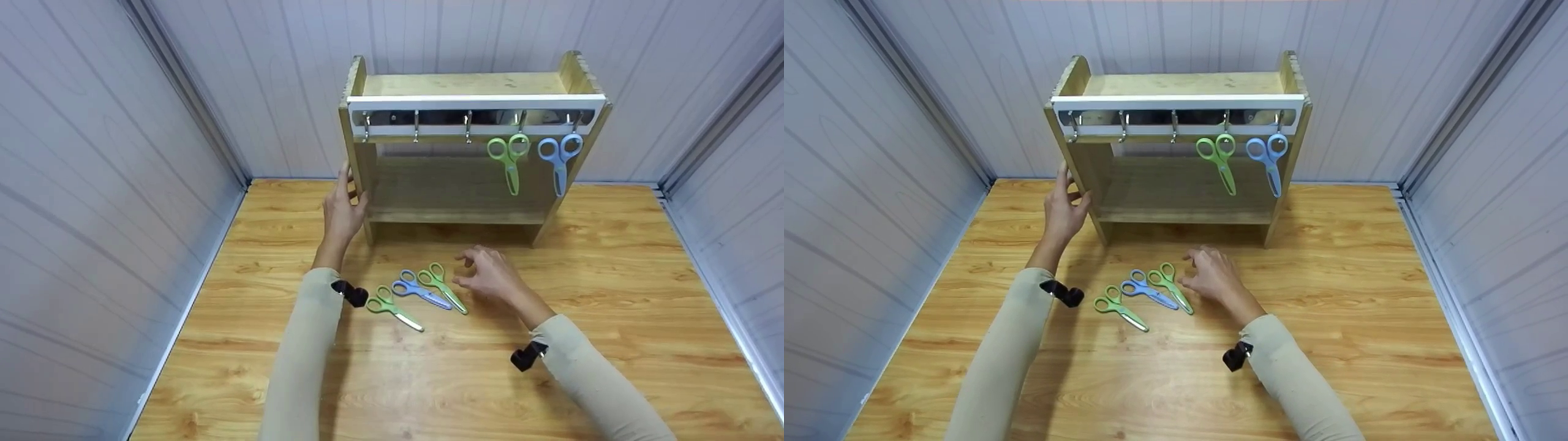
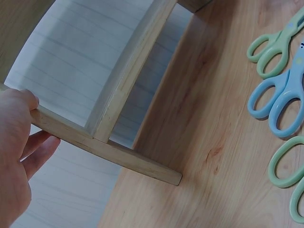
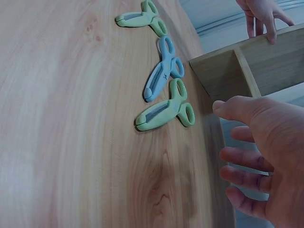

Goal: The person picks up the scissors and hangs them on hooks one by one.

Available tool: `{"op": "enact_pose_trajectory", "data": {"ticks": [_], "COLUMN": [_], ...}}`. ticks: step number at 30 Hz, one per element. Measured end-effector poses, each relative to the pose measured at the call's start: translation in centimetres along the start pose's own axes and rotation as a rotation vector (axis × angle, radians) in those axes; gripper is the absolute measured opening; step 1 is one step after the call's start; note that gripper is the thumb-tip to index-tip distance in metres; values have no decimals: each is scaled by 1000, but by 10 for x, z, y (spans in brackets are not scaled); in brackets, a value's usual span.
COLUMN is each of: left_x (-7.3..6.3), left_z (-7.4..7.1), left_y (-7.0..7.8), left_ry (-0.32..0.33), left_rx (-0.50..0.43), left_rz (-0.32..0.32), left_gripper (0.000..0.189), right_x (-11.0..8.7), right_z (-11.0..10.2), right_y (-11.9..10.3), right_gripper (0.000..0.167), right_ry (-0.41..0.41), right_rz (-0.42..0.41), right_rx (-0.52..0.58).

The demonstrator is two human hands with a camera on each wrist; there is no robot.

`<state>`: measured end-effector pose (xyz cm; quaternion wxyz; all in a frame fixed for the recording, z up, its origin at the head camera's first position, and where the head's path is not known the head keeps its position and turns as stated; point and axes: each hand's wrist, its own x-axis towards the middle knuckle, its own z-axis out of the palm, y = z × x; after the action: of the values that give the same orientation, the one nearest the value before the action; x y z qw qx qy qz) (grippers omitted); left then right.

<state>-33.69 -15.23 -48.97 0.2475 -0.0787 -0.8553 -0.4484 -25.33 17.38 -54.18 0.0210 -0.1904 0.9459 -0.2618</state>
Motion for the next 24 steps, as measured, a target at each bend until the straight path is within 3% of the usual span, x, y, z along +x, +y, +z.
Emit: {"op": "enact_pose_trajectory", "data": {"ticks": [24], "left_x": [1], "left_z": [1], "left_y": [-2], "left_ry": [-17], "left_rx": [-11], "left_rz": [1], "left_gripper": [73], "right_x": [-6], "right_z": [21], "right_y": [-1], "right_gripper": [51], "right_ry": [-81], "right_rz": [18], "right_rx": [9]}}
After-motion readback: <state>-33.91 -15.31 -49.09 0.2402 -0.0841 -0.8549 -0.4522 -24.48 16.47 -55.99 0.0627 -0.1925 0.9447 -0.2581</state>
